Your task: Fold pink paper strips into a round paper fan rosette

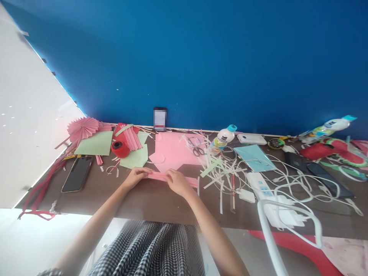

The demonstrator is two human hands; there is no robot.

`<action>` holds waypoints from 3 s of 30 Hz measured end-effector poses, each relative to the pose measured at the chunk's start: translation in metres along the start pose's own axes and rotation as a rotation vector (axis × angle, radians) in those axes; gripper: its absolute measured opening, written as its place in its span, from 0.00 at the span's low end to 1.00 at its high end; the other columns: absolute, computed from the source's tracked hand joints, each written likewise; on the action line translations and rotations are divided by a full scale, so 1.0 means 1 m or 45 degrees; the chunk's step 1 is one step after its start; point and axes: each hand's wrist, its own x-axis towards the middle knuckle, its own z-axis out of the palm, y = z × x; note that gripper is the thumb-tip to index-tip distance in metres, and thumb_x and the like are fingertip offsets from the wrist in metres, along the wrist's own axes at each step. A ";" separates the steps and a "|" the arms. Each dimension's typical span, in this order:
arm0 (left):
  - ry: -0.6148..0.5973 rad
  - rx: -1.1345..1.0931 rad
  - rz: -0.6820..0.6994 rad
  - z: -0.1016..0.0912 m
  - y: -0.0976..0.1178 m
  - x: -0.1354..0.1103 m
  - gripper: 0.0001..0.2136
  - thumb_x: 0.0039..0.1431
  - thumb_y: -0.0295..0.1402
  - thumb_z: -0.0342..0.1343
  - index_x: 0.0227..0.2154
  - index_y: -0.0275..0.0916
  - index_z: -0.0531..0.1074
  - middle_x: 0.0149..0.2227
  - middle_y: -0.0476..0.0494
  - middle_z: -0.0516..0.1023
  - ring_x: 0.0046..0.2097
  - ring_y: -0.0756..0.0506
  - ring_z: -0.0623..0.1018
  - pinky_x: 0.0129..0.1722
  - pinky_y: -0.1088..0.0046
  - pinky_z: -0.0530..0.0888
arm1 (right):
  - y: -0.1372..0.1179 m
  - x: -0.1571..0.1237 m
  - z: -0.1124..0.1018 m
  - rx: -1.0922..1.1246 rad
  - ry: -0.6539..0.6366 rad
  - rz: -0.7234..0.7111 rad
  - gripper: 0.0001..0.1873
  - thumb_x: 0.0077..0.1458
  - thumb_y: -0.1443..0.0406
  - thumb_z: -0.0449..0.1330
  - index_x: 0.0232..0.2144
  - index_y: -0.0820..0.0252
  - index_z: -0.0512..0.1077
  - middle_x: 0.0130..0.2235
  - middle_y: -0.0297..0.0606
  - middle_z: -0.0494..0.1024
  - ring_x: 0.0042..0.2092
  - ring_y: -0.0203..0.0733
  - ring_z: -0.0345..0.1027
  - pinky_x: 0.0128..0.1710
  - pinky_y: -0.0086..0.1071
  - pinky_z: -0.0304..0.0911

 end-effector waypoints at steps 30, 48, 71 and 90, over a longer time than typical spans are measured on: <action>-0.003 0.033 -0.071 0.000 -0.012 0.004 0.11 0.47 0.35 0.58 0.32 0.34 0.75 0.34 0.41 0.78 0.36 0.45 0.77 0.39 0.68 0.73 | 0.019 -0.004 0.019 -0.507 0.161 -0.384 0.14 0.58 0.71 0.44 0.41 0.62 0.67 0.44 0.45 0.73 0.46 0.45 0.66 0.45 0.41 0.63; -0.120 0.146 0.201 0.005 -0.008 -0.001 0.09 0.50 0.32 0.54 0.33 0.35 0.75 0.41 0.38 0.74 0.43 0.43 0.74 0.43 0.66 0.71 | 0.006 -0.007 0.032 -0.545 0.304 -0.532 0.13 0.56 0.63 0.51 0.44 0.59 0.66 0.40 0.43 0.73 0.43 0.44 0.64 0.42 0.40 0.59; -0.132 -0.041 0.009 0.014 -0.004 -0.004 0.15 0.46 0.32 0.60 0.37 0.35 0.64 0.36 0.43 0.73 0.39 0.46 0.76 0.43 0.65 0.71 | 0.008 0.009 0.040 -0.321 0.250 -0.173 0.06 0.54 0.71 0.51 0.31 0.59 0.66 0.30 0.36 0.72 0.34 0.39 0.64 0.34 0.32 0.59; 0.125 0.211 0.122 0.014 -0.012 0.002 0.06 0.48 0.32 0.57 0.27 0.35 0.73 0.37 0.39 0.76 0.40 0.45 0.75 0.43 0.66 0.71 | 0.023 -0.002 0.035 -0.686 0.348 -0.394 0.11 0.57 0.71 0.47 0.35 0.60 0.69 0.33 0.40 0.72 0.36 0.43 0.63 0.36 0.35 0.56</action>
